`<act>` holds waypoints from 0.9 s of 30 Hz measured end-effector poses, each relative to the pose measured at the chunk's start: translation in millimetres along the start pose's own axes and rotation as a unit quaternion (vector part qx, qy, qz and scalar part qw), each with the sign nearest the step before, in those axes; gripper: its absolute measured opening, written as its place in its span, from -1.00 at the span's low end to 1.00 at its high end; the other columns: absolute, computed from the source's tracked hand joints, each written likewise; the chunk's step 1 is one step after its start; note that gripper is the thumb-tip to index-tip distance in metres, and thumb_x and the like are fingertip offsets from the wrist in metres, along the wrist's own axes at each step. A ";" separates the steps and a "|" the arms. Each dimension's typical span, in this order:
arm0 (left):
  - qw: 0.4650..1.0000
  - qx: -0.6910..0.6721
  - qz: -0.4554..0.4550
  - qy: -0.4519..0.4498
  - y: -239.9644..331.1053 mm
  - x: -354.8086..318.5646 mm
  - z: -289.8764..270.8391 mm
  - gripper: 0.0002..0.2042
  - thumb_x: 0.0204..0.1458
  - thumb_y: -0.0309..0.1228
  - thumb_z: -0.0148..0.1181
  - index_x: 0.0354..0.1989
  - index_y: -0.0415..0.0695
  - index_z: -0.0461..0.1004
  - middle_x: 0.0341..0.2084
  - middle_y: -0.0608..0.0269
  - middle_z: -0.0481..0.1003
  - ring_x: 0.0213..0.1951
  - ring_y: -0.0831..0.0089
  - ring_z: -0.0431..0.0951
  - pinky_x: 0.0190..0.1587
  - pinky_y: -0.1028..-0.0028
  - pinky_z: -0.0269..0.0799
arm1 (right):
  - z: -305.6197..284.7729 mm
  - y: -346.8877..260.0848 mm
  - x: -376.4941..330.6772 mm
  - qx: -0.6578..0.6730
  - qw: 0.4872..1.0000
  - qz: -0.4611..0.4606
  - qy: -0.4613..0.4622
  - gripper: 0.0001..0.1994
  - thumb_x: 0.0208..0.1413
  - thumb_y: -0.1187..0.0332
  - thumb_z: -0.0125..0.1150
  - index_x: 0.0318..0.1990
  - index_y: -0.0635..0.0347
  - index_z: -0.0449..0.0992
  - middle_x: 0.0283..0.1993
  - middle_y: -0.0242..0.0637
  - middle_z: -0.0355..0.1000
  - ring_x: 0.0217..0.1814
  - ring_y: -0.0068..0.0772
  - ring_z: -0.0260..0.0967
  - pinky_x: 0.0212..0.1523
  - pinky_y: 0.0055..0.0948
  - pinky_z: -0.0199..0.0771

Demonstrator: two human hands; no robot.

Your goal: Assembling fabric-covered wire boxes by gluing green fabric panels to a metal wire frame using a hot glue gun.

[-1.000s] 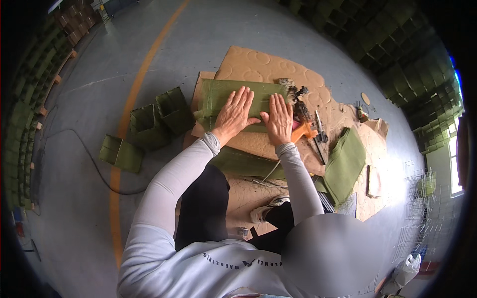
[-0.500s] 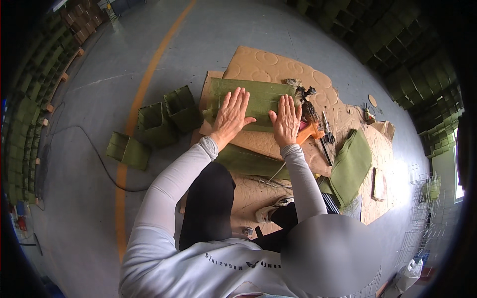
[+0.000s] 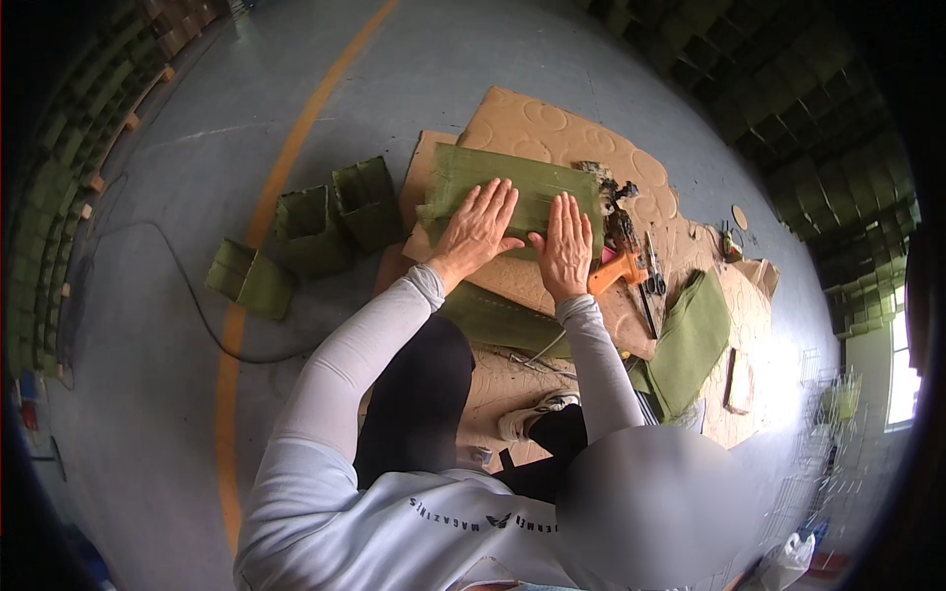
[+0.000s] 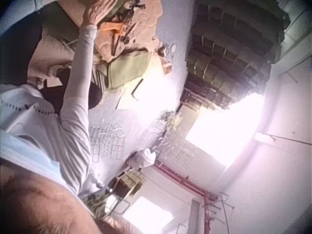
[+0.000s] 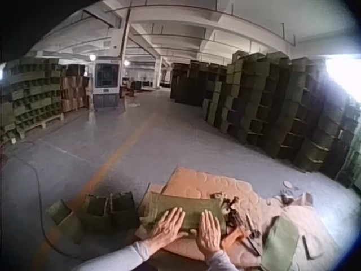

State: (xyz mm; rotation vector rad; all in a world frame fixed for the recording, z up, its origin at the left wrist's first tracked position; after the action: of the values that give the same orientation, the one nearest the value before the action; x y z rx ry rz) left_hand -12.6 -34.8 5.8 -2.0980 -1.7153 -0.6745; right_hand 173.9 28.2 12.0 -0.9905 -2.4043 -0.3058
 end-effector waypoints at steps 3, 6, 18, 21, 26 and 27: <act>1.000 -0.004 -0.017 0.012 -4.6 -9.2 -0.6 -0.11 0.08 0.19 0.07 0.40 -0.30 0.09 0.38 -0.09 0.15 0.42 0.07 0.11 0.41 0.10 0.05 | -0.8 -3.3 -1.8 -0.003 1.000 -0.008 -0.001 -0.23 0.28 -0.09 -0.01 0.42 0.37 0.06 0.48 0.03 0.05 0.56 -0.03 -0.06 0.47 -0.03 -0.07; 1.000 -0.008 -0.024 0.019 0.5 -6.0 -5.6 -0.10 0.09 0.21 0.03 0.40 -0.32 0.08 0.37 -0.09 0.16 0.42 0.07 0.10 0.43 0.10 0.01 | -10.0 12.2 -9.3 0.008 1.000 -0.009 -0.011 -0.17 0.25 -0.15 -0.01 0.43 0.37 0.02 0.50 0.03 0.02 0.57 -0.01 -0.10 0.49 -0.01 -0.12; 1.000 0.006 -0.014 -0.006 -6.4 9.7 7.5 -0.13 0.11 0.18 0.01 0.42 -0.25 0.05 0.38 -0.06 0.17 0.43 0.10 0.11 0.43 0.10 0.02 | -8.3 -13.3 5.1 0.037 0.999 -0.016 -0.021 -0.16 0.11 0.02 0.24 0.42 0.32 0.06 0.50 -0.03 0.02 0.57 -0.03 -0.10 0.48 -0.02 -0.08; 1.000 0.021 -0.021 -0.009 -12.7 9.3 3.3 -0.12 0.11 0.22 -0.03 0.42 -0.27 0.06 0.37 -0.05 0.19 0.42 0.10 0.12 0.43 0.10 0.01 | -20.1 -2.3 3.7 0.040 0.997 -0.050 -0.051 -0.12 0.06 0.01 0.30 0.42 0.31 0.06 0.50 -0.03 0.02 0.57 -0.03 -0.09 0.48 -0.01 -0.07; 0.997 0.073 -0.020 -0.012 -24.5 5.5 -8.6 -0.08 0.09 0.28 -0.08 0.41 -0.27 0.07 0.36 -0.03 0.21 0.41 0.10 0.15 0.43 0.11 0.03 | -30.0 26.2 -16.7 0.011 0.998 -0.026 -0.054 -0.05 -0.02 0.00 0.39 0.42 0.32 0.05 0.50 -0.02 0.02 0.57 -0.04 -0.10 0.49 -0.02 -0.08; 0.997 0.075 -0.017 -0.011 -23.3 5.0 -11.1 -0.08 0.09 0.28 -0.08 0.41 -0.27 0.07 0.36 -0.03 0.21 0.41 0.10 0.15 0.43 0.11 0.03 | -30.7 26.2 -19.8 0.012 0.998 -0.024 -0.052 -0.05 -0.02 0.00 0.39 0.42 0.32 0.05 0.50 -0.02 0.02 0.57 -0.04 -0.10 0.49 -0.02 -0.08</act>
State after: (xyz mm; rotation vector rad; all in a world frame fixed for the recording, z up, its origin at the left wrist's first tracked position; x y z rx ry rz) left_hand -36.1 -32.0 17.1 -1.9846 -1.7603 -0.5158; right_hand 215.9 23.1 27.3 -0.9603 -2.5219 -0.2487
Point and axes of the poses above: each hand's wrist, its own x-axis towards the middle knuckle, its own z-axis out of the palm, y = z × x, the point moved 1 cm from there along x, towards the middle knuckle
